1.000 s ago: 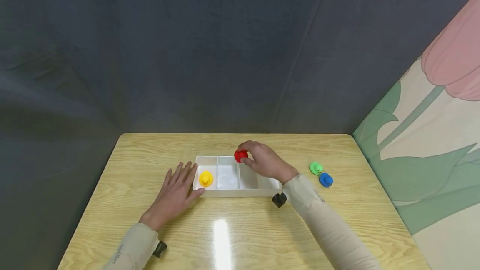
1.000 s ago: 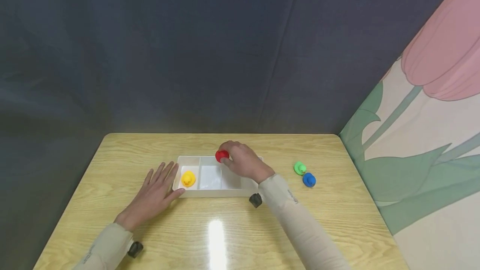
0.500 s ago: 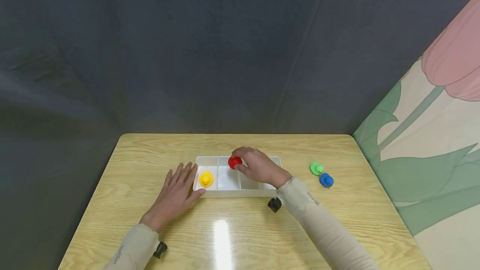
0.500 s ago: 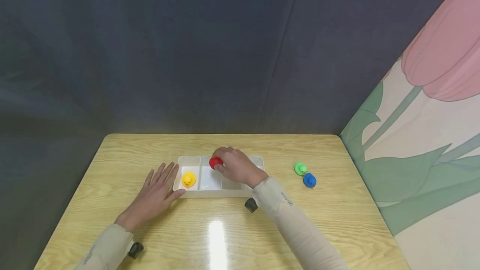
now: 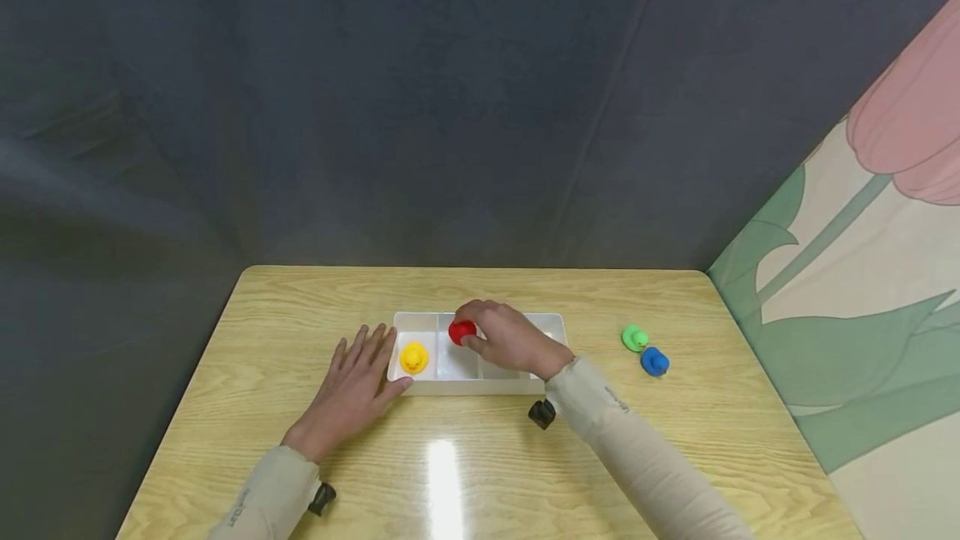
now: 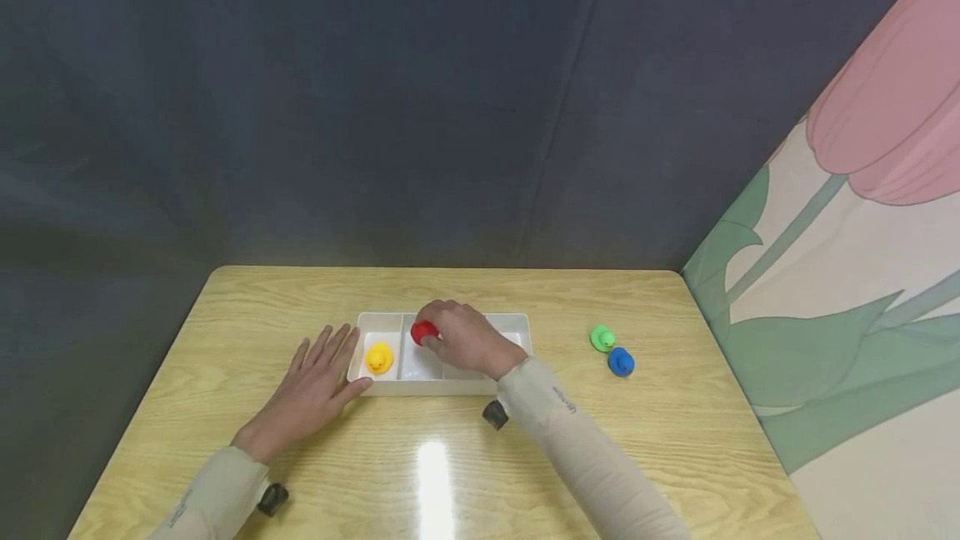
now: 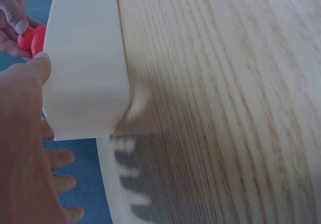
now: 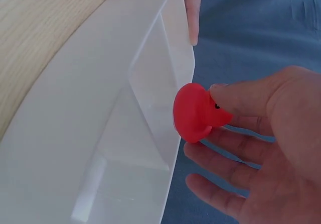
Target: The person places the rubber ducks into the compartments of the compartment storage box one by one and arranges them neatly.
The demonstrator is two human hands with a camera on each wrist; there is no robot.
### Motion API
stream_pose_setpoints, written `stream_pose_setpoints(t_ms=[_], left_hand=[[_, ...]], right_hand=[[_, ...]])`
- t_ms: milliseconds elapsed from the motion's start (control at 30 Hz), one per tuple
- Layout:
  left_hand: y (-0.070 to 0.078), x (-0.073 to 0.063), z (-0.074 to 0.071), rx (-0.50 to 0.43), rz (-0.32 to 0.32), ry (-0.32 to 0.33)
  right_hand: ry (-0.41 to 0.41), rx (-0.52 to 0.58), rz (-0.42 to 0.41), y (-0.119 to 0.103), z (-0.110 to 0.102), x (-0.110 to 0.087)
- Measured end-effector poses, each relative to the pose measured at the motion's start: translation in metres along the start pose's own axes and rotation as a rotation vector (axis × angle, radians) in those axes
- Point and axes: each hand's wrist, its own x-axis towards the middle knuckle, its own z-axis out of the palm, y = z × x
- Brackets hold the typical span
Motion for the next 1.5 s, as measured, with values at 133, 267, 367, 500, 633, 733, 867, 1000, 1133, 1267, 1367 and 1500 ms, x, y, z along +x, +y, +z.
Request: stream_pose_setpoints(t_ms=[133,267,367,500,633,733,867,1000,1133,1267,1367,1500], left_hand=[[0.001,0.000,-0.001,0.001,0.000,0.002],[0.001,0.001,-0.001,-0.008,-0.001,-0.005],[0.001,0.001,-0.001,-0.011,0.001,-0.009],[0.001,0.001,-0.001,-0.006,0.002,-0.009],[0.001,0.001,-0.001,0.001,0.004,-0.007],[0.001,0.001,-0.001,0.003,0.006,-0.003],[0.002,0.000,-0.002,0.002,0.005,0.000],[0.002,0.000,-0.003,0.009,0.006,0.002],[0.003,0.001,-0.002,0.012,0.007,0.005],[0.002,0.002,-0.001,0.000,0.000,-0.008],[0.001,0.002,0.000,-0.007,-0.004,-0.013],[0.001,0.002,0.000,-0.003,0.000,-0.001]], right_hand=[[-0.012,0.010,0.007,-0.002,0.003,0.002],[-0.023,0.017,0.020,-0.002,0.005,0.003],[-0.029,0.006,0.020,-0.002,0.008,0.004],[-0.026,0.001,0.003,-0.002,0.012,0.006],[-0.032,0.006,-0.002,-0.003,0.015,0.007],[-0.038,0.007,0.001,-0.003,0.017,0.008],[-0.044,0.009,0.001,-0.003,0.019,0.009],[-0.045,0.001,-0.002,-0.003,0.020,0.010],[-0.039,-0.005,-0.007,-0.002,0.021,0.010],[-0.035,-0.008,-0.011,-0.001,0.022,0.010],[-0.033,-0.014,-0.013,-0.001,0.022,0.010],[-0.026,-0.034,-0.026,-0.001,0.022,0.010]])
